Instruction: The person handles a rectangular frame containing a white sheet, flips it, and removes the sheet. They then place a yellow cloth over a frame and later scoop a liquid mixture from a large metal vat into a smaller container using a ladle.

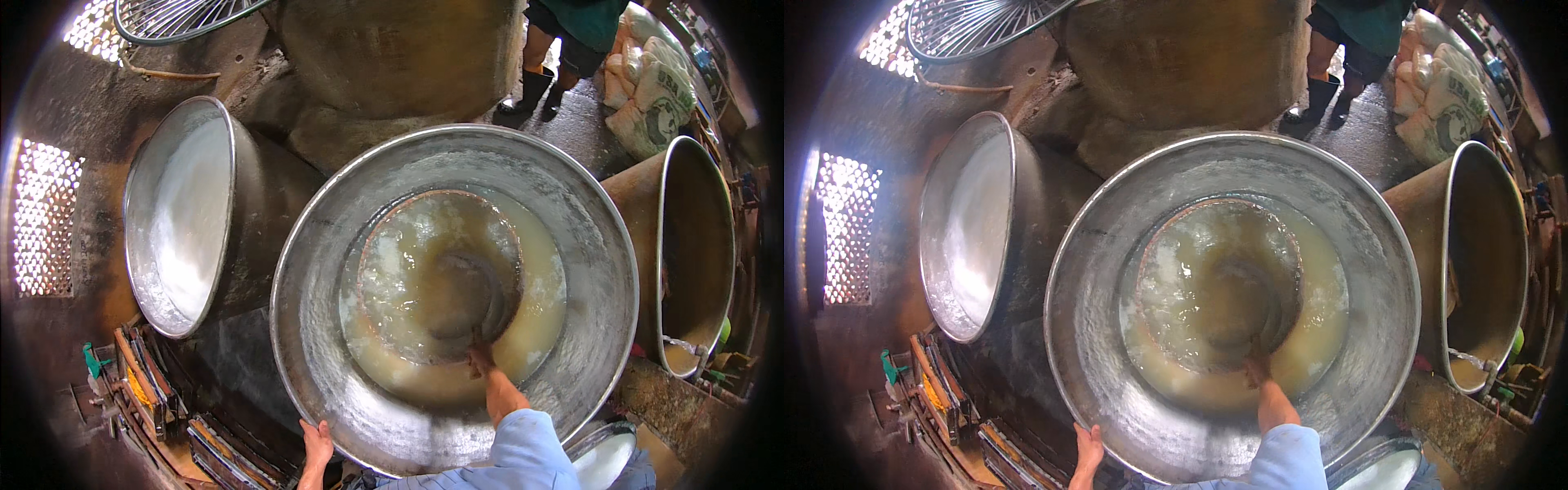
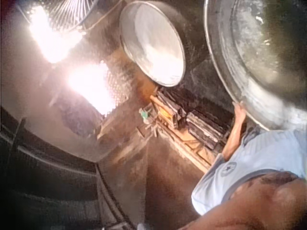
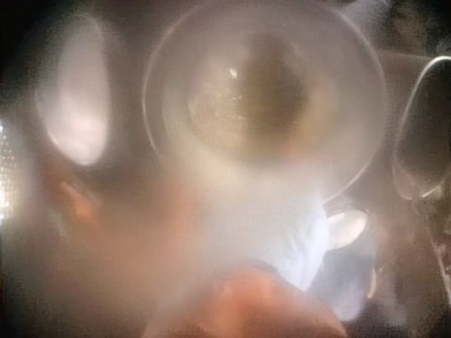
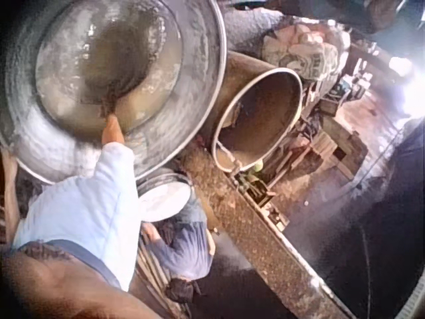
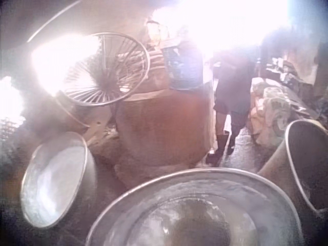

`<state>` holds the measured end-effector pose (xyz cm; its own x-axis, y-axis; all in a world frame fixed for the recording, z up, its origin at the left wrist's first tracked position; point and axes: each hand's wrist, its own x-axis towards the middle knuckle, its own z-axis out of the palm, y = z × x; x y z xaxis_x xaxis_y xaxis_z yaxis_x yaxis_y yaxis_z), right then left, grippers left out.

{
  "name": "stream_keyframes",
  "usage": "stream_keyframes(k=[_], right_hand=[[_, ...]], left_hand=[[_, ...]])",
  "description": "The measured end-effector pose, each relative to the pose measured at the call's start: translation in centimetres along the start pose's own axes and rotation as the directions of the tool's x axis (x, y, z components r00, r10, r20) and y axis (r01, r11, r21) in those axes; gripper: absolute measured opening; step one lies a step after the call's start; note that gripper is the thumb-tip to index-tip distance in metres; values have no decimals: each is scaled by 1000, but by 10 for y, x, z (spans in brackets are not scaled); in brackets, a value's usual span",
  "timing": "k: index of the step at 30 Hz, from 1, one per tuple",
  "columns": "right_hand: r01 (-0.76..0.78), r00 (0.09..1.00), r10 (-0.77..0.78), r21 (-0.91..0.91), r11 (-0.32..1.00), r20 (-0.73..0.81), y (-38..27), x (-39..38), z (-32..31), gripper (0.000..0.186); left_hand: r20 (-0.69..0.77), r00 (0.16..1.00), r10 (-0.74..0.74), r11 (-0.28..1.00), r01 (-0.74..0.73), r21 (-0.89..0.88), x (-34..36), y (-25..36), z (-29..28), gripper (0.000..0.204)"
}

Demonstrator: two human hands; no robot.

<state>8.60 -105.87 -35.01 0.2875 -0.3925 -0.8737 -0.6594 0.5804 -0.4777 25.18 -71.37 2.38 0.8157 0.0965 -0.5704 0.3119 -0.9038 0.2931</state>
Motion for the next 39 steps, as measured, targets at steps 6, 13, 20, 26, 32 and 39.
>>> stream_keyframes(k=[6, 13, 20, 26, 32, 39], right_hand=[[-362, 898, 332, 54, 931, 287, 15, -44, 66, 11], [-121, 973, 44, 338, 933, 229, -59, -215, 128, 11], [138, 981, -162, 194, 971, 110, -134, -375, 183, 11], [451, 889, -457, 118, 885, 22, -139, -457, 262, 6], [675, 703, -710, -344, 652, 35, -134, -483, 280, 41], [389, 917, -399, -201, 899, -12, -195, -413, 167, 26]], left_hand=[[34, 999, -3, 999, 2, 33, 5, -16, 1, 72], [55, 996, 76, 996, -73, -58, 0, -40, -6, 69], [69, 994, 84, 994, -80, -69, 6, -39, -2, 48], [153, 988, 23, 989, 0, -146, 2, -23, -11, 53], [103, 994, 29, 889, 21, -457, 49, -85, 44, 58], [8, 991, 130, 989, -129, -74, -1, -43, 2, 46]])
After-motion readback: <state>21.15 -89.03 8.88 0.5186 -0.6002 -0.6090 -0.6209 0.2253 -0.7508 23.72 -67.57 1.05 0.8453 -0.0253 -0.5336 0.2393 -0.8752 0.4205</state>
